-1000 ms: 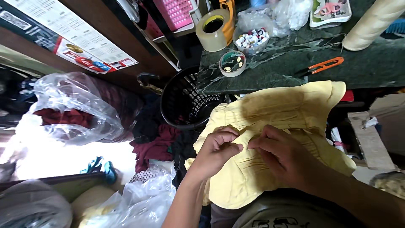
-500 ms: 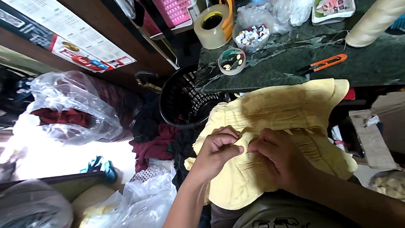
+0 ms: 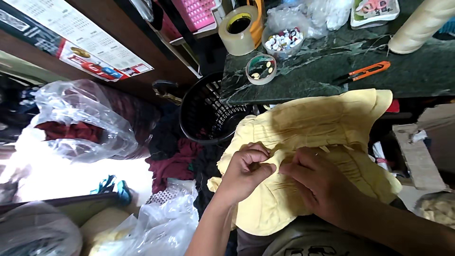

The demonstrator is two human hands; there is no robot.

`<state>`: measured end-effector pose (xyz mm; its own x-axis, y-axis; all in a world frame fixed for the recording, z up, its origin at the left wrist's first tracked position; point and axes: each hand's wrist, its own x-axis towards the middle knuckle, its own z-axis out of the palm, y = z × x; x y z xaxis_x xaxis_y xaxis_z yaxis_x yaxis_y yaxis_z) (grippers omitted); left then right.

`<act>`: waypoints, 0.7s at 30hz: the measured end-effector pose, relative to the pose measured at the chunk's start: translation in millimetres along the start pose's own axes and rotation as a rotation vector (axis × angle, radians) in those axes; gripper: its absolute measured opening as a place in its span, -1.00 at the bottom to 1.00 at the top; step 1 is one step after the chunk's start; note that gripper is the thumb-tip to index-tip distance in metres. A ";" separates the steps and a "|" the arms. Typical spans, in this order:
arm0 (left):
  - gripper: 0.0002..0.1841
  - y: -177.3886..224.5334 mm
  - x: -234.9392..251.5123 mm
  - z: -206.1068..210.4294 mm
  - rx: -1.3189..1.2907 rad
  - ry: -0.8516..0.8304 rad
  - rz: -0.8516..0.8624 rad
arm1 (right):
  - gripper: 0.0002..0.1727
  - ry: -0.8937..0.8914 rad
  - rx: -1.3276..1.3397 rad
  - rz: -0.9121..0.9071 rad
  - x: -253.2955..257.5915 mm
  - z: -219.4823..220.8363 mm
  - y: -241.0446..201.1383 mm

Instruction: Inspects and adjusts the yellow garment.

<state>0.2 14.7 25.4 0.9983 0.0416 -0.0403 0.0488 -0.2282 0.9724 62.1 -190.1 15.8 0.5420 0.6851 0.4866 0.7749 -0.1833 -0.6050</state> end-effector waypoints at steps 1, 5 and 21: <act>-0.84 0.0 -0.1 0.2 -0.001 0.001 -0.001 | -0.71 0.000 -0.012 0.001 0.5 0.0 -1.0; -0.84 -1.2 -0.8 0.6 -0.015 0.003 0.012 | -0.74 0.010 0.023 0.027 0.9 2.1 -0.4; -0.85 -8.3 -4.1 -3.2 -0.084 -0.033 0.062 | -0.77 0.041 0.359 0.135 -3.0 13.7 11.4</act>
<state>-4.4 19.5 18.2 0.9999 -0.0025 0.0144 -0.0146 -0.1468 0.9891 64.8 -184.6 -1.2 0.6495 0.6416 0.4079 0.5363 -0.0063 -0.8440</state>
